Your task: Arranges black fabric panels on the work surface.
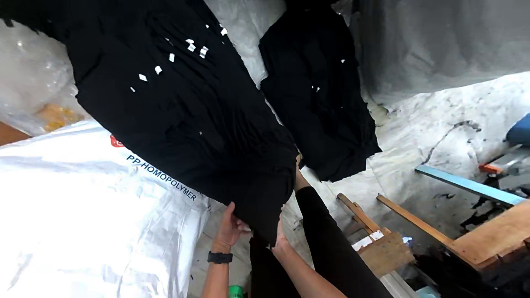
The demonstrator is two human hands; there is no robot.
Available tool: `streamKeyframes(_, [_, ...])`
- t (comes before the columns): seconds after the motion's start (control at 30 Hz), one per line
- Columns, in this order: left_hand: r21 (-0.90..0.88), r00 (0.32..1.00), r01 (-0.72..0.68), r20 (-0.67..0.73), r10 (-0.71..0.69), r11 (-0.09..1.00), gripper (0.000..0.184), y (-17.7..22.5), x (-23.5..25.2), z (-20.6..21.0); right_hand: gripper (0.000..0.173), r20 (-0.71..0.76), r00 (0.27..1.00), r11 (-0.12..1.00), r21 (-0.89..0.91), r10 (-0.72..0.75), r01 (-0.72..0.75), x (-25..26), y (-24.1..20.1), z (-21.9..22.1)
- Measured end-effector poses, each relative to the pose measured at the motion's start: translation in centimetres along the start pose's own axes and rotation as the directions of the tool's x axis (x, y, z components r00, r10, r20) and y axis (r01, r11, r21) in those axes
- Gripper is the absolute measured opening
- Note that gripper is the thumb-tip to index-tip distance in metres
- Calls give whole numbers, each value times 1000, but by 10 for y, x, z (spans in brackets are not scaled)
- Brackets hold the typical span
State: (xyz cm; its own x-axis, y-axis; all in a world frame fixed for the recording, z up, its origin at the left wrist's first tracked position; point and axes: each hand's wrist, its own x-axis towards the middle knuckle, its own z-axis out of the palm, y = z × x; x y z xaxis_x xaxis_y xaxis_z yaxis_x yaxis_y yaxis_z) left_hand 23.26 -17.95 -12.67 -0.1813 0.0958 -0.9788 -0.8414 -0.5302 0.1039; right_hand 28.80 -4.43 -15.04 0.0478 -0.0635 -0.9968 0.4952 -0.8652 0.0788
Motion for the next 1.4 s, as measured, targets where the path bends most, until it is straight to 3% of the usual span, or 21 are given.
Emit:
streamKeyframes(0.1, [276, 997, 31, 64, -51, 961, 37, -1, 9, 4, 55, 40, 956, 957, 14, -291, 291, -13, -35, 30])
streamKeyframes(0.17, [399, 998, -1, 64, -27, 917, 40, -3, 30, -4, 39, 47, 942, 942, 65, -333, 330, -7, -52, 50])
streamKeyframes(0.27, [254, 997, -69, 59, 56, 965, 72, 19, 54, -18, 31, 88, 942, 931, 209, -324, 301, 1, -64, 62])
streamKeyframes(0.33, [97, 973, -207, -86, 216, 973, 82, 47, 70, -21, 35, 145, 951, 928, 302, -272, 219, -3, -65, 51])
streamKeyframes(0.4, [-10, 917, -347, -214, 337, 938, 76, 72, 89, -25, 35, 222, 947, 929, 340, -232, 148, 1, -64, 34])
streamKeyframes(0.47, [-23, 879, -423, -254, 404, 906, 57, 76, 99, -21, 33, 214, 949, 942, 295, -232, 163, 4, -60, 25])
streamKeyframes(0.5, [-29, 866, -439, -281, 414, 898, 49, 73, 96, -14, 41, 207, 953, 960, 214, -223, 178, 2, -57, 19])
streamKeyframes(0.53, [-42, 860, -450, -290, 420, 892, 44, 70, 92, -7, 59, 216, 957, 971, 185, -192, 152, 3, -52, 11])
streamKeyframes(0.57, [-55, 858, -459, -288, 426, 887, 41, 66, 86, 3, 79, 220, 965, 967, 240, -141, 86, 3, -48, 1])
streamKeyframes(0.6, [-64, 855, -467, -287, 432, 882, 40, 61, 79, 13, 88, 194, 976, 952, 305, -99, 36, 0, -48, -5])
streamKeyframes(0.63, [-65, 854, -471, -284, 436, 880, 40, 54, 71, 24, 87, 138, 986, 933, 357, -91, 36, -4, -51, -10])
streamKeyframes(0.7, [-83, 868, -457, -256, 424, 885, 40, 41, 59, 46, 67, -35, 982, 885, 428, -184, 181, -4, -70, -14])
streamKeyframes(0.8, [-177, 935, -329, -199, 294, 927, 40, 18, 57, 80, 37, -256, 919, 824, 417, -300, 385, 16, -116, -18])
streamKeyframes(0.83, [-212, 957, -275, -159, 244, 938, 41, 11, 64, 84, 30, -274, 907, 827, 388, -319, 408, 21, -134, -15])
streamKeyframes(0.9, [-245, 975, -219, -90, 202, 945, 56, 9, 85, 74, 39, -227, 907, 873, 268, -355, 408, 34, -170, -6])
streamKeyframes(0.97, [-184, 947, -310, -140, 288, 933, 77, 36, 108, 51, 65, -115, 932, 927, 117, -345, 358, 45, -198, 3])
streamKeyframes(1.0, [-140, 908, -394, -213, 361, 908, 80, 59, 119, 36, 68, -89, 937, 940, 29, -337, 341, 54, -207, 6])
streamKeyframes(1.07, [-51, 807, -534, -329, 491, 844, 78, 111, 133, -3, 62, -111, 946, 943, -171, -306, 285, 80, -210, 4])
streamKeyframes(1.13, [58, 744, -576, -376, 553, 815, 75, 162, 140, -36, 57, -171, 955, 946, -261, -240, 191, 110, -201, -4])
streamKeyframes(1.23, [193, 723, -565, -353, 594, 802, 73, 201, 143, -58, 58, -218, 966, 987, -110, -136, 114, 133, -174, -10])
streamKeyframes(1.4, [263, 709, -557, -343, 616, 788, 69, 218, 144, -57, 54, -110, 992, 988, 134, -66, 81, 161, -157, 3])
